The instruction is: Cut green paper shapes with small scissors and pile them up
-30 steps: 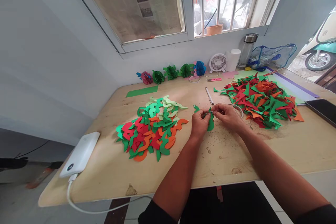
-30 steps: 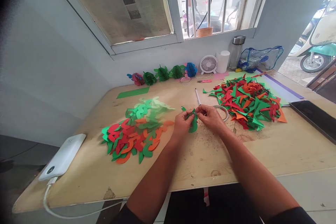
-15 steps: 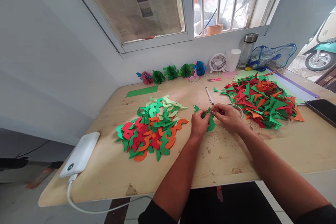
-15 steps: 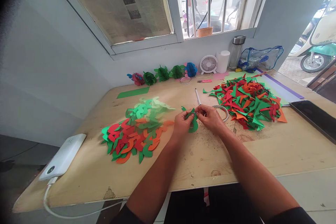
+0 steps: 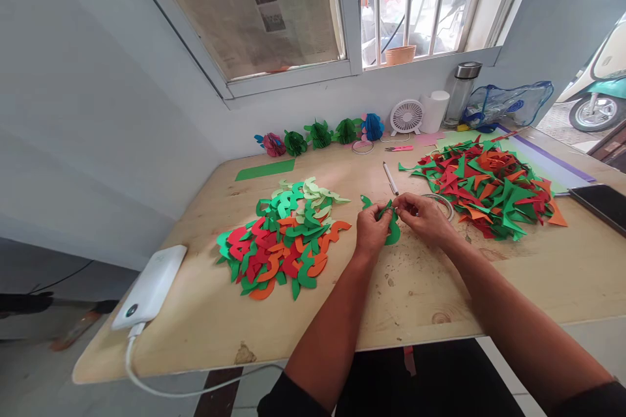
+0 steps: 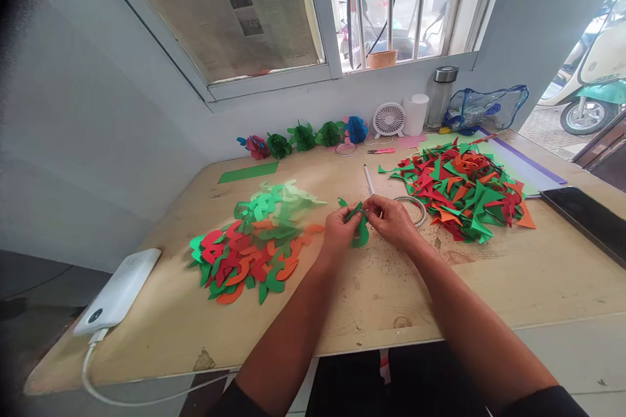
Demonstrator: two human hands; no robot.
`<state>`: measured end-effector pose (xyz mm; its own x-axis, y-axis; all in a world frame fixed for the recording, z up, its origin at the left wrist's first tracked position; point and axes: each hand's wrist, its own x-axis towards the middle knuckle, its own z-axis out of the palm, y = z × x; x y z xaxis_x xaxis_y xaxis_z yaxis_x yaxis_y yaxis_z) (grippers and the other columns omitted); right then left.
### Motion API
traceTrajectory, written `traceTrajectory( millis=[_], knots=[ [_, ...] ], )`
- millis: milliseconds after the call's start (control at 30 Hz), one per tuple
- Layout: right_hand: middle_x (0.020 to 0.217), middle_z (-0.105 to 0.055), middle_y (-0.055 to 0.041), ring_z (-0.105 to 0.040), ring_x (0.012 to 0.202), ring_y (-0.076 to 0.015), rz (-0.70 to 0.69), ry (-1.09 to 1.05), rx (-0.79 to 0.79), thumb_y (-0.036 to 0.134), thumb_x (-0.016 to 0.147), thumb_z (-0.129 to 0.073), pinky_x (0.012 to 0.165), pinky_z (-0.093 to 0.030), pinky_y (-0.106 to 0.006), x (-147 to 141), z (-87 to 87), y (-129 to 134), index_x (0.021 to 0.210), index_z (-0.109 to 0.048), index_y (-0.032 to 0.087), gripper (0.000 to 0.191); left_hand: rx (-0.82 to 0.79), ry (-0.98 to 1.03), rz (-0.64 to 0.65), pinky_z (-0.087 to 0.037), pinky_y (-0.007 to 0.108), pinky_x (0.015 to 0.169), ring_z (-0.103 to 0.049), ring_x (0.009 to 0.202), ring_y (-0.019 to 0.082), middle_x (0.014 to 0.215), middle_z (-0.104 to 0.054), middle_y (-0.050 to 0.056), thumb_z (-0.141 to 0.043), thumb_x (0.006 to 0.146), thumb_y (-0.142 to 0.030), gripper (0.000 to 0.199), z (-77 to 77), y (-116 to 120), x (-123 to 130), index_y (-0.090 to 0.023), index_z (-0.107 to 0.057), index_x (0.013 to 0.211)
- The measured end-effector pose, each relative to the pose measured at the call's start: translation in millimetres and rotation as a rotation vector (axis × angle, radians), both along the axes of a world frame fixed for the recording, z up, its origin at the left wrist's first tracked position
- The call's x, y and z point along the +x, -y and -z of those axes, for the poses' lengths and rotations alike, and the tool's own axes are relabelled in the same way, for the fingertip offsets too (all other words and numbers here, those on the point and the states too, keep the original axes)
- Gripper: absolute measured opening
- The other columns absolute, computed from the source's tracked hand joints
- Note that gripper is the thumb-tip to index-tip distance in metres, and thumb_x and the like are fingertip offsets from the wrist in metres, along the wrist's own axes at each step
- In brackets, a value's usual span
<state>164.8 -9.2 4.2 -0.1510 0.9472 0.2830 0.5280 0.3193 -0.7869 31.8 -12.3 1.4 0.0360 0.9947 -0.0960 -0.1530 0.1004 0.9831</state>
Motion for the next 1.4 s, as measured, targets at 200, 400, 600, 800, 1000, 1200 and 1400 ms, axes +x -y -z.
traceTrajectory(
  millis=[200,400,600,800,1000,1200,1400],
  knots=[
    [0.059,-0.053,0.0026,-0.045,0.055,-0.0103,-0.025,-0.008,0.006,0.019,0.076,-0.049,0.053,-0.035,-0.022,-0.3,-0.2,0.8,0.081,-0.061,0.017,0.014,-0.001,0.002,-0.011,-0.029,0.019,0.040,-0.036,0.043,0.005,0.051,-0.048,-0.005,-0.069,0.061,-0.034,0.023,5.6,-1.9,-0.1,-0.012,-0.065,0.066],
    [0.058,-0.052,0.0029,-0.045,0.054,-0.0105,-0.042,0.010,0.006,0.020,0.076,-0.049,0.053,-0.036,-0.022,0.3,1.3,0.7,0.084,-0.061,0.017,0.015,-0.030,-0.007,-0.043,-0.031,0.019,0.040,-0.037,0.042,0.006,0.048,-0.046,-0.005,-0.069,0.060,-0.032,0.020,0.6,-0.4,0.1,-0.013,-0.062,0.060],
    [0.062,-0.055,0.0018,-0.047,0.056,-0.0111,-0.030,0.095,0.044,0.017,0.076,-0.049,0.055,-0.036,-0.023,-1.8,1.4,2.8,0.087,-0.062,0.019,0.017,-0.087,0.010,-0.081,-0.030,0.019,0.040,-0.037,0.041,0.005,0.046,-0.046,-0.005,-0.067,0.060,-0.025,0.015,-4.6,0.0,0.9,-0.013,-0.060,0.056],
    [0.068,-0.058,0.0002,-0.051,0.061,-0.0128,-0.008,0.201,0.116,0.016,0.078,-0.048,0.059,-0.037,-0.024,-5.1,1.1,6.0,0.091,-0.061,0.020,0.019,-0.118,0.048,-0.084,-0.031,0.018,0.040,-0.037,0.039,0.005,0.045,-0.046,-0.005,-0.063,0.060,-0.021,0.013,-5.5,-0.5,-0.1,-0.014,-0.056,0.052],
    [0.074,-0.061,-0.0028,-0.055,0.068,-0.0154,-0.020,0.278,0.194,0.015,0.078,-0.048,0.064,-0.038,-0.026,-5.6,4.5,5.8,0.095,-0.060,0.020,0.021,-0.129,0.064,-0.084,-0.031,0.018,0.039,-0.038,0.037,0.005,0.044,-0.045,-0.006,-0.062,0.060,-0.022,0.012,-0.6,-2.2,-0.6,-0.014,-0.055,0.054],
    [0.069,-0.058,-0.0008,-0.051,0.063,-0.0137,-0.034,0.179,0.136,0.015,0.076,-0.049,0.061,-0.038,-0.025,-4.8,2.6,5.6,0.094,-0.061,0.020,0.022,-0.128,0.065,-0.089,-0.030,0.018,0.038,-0.036,0.037,0.005,0.043,-0.044,-0.007,-0.064,0.060,-0.023,0.013,-1.3,-1.8,-0.1,-0.015,-0.056,0.055],
    [0.057,-0.048,0.0038,-0.043,0.053,-0.0104,-0.069,-0.035,-0.041,0.018,0.073,-0.047,0.050,-0.035,-0.022,-1.9,3.1,1.6,0.088,-0.062,0.018,0.020,-0.081,0.009,-0.117,-0.030,0.017,0.041,-0.039,0.040,0.005,0.045,-0.049,-0.005,-0.064,0.059,-0.020,0.011,-2.9,-1.0,0.8,-0.014,-0.056,0.053]
  ],
)
